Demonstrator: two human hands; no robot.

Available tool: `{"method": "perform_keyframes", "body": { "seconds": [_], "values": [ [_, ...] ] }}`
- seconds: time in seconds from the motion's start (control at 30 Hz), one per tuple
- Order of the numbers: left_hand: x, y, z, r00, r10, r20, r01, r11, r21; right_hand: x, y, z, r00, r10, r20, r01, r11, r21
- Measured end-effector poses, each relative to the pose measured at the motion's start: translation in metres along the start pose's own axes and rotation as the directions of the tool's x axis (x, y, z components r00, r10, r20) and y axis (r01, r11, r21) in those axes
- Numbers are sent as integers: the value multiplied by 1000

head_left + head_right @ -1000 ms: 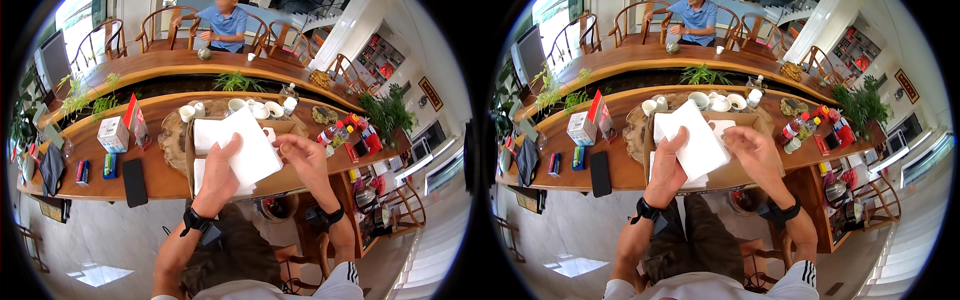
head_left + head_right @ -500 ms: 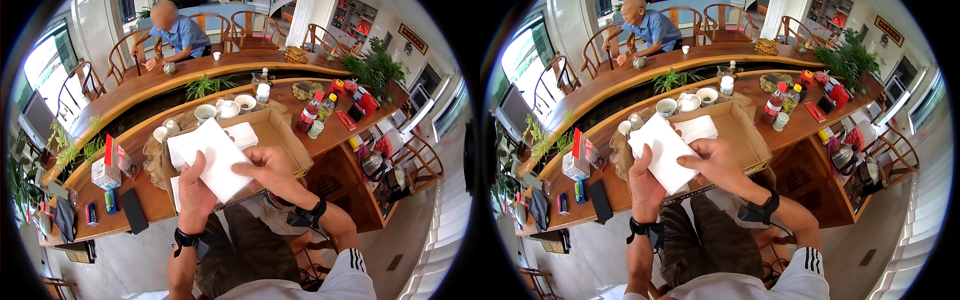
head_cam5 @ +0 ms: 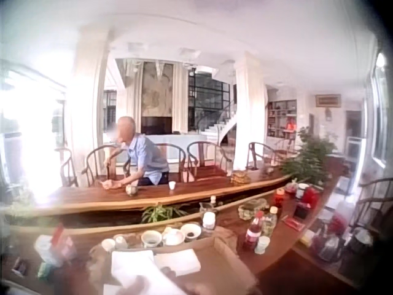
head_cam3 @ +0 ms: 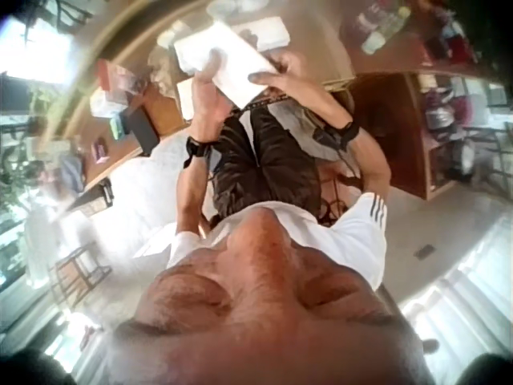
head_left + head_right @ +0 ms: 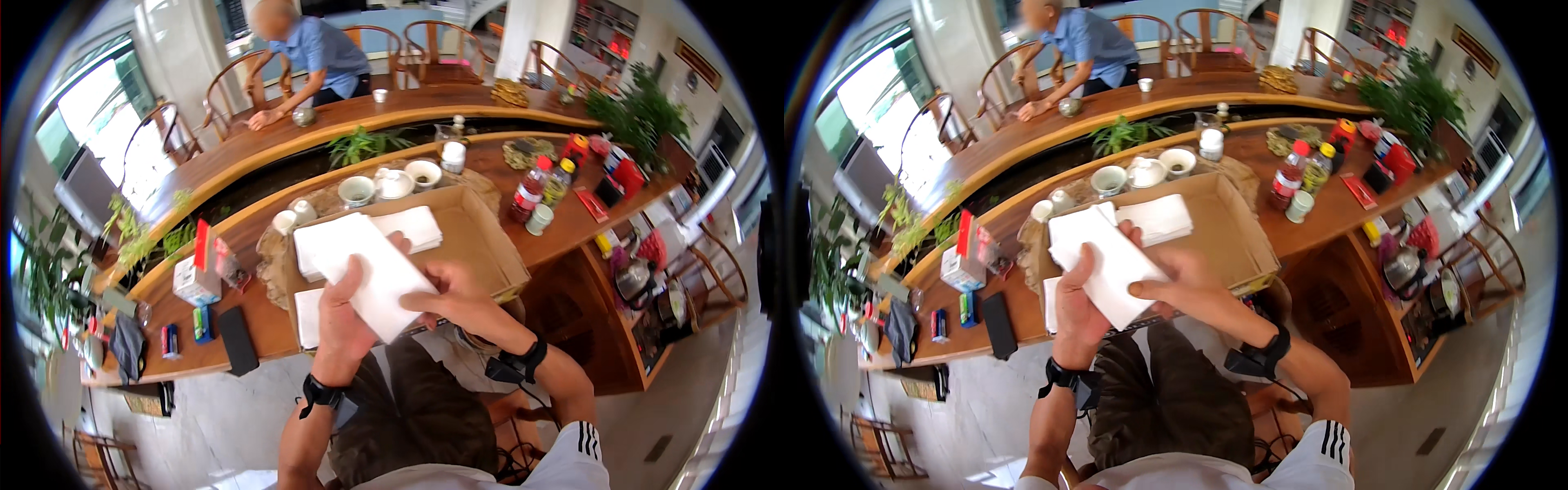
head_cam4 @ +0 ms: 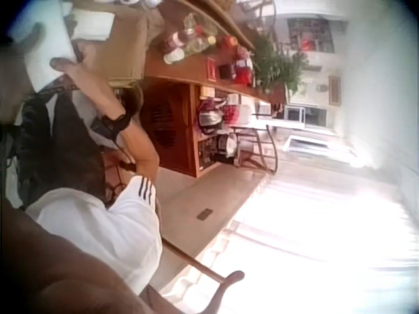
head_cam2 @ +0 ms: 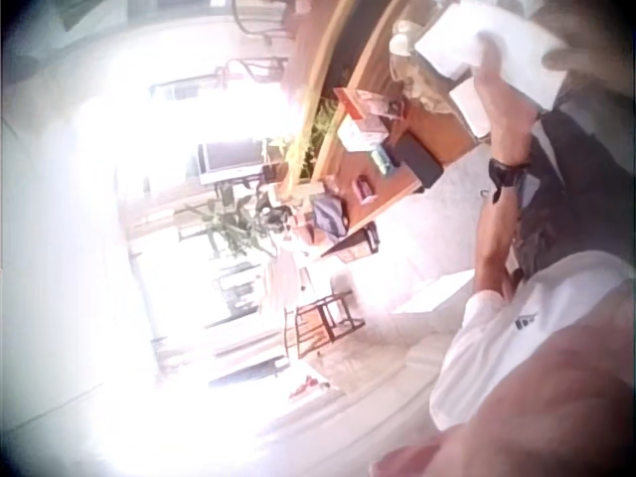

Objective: Folding white square napkins and placing them into a cardboard box.

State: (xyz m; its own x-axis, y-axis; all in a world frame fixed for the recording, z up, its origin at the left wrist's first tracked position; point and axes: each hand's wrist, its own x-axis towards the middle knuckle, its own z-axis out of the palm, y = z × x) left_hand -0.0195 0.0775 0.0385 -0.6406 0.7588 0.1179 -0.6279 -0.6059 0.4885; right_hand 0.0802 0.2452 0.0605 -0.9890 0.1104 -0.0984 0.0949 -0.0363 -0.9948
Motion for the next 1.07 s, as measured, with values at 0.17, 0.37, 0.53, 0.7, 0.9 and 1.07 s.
{"method": "perform_keyframes", "body": {
  "seconds": [0.17, 0.37, 0.53, 0.7, 0.9, 1.07],
  "values": [
    [-1, -2, 6, 998, -41, 50, 39, 998, 42, -1, 1, -8, 998, 15, -64, -21, 994, -103],
    [-9, -1, -16, 994, 37, -98, -25, 993, 116, 6, -2, 4, 990, -11, -138, -7, 992, -127],
    [-9, 2, -25, 984, 131, -121, -125, 991, 54, 16, -2, -4, 974, -140, -176, 95, 965, -243],
    [-6, -6, -27, 989, 114, -95, -111, 993, 38, 12, -14, 4, 966, -151, -211, 81, 948, -309],
    [-12, -6, -32, 994, 102, -46, -100, 994, 31, 19, 3, -9, 967, -210, -143, 160, 941, -299],
    [-18, -10, -39, 997, 78, -11, -79, 996, -30, 22, 4, -1, 972, -224, -66, 206, 955, -213]
  ]
}}
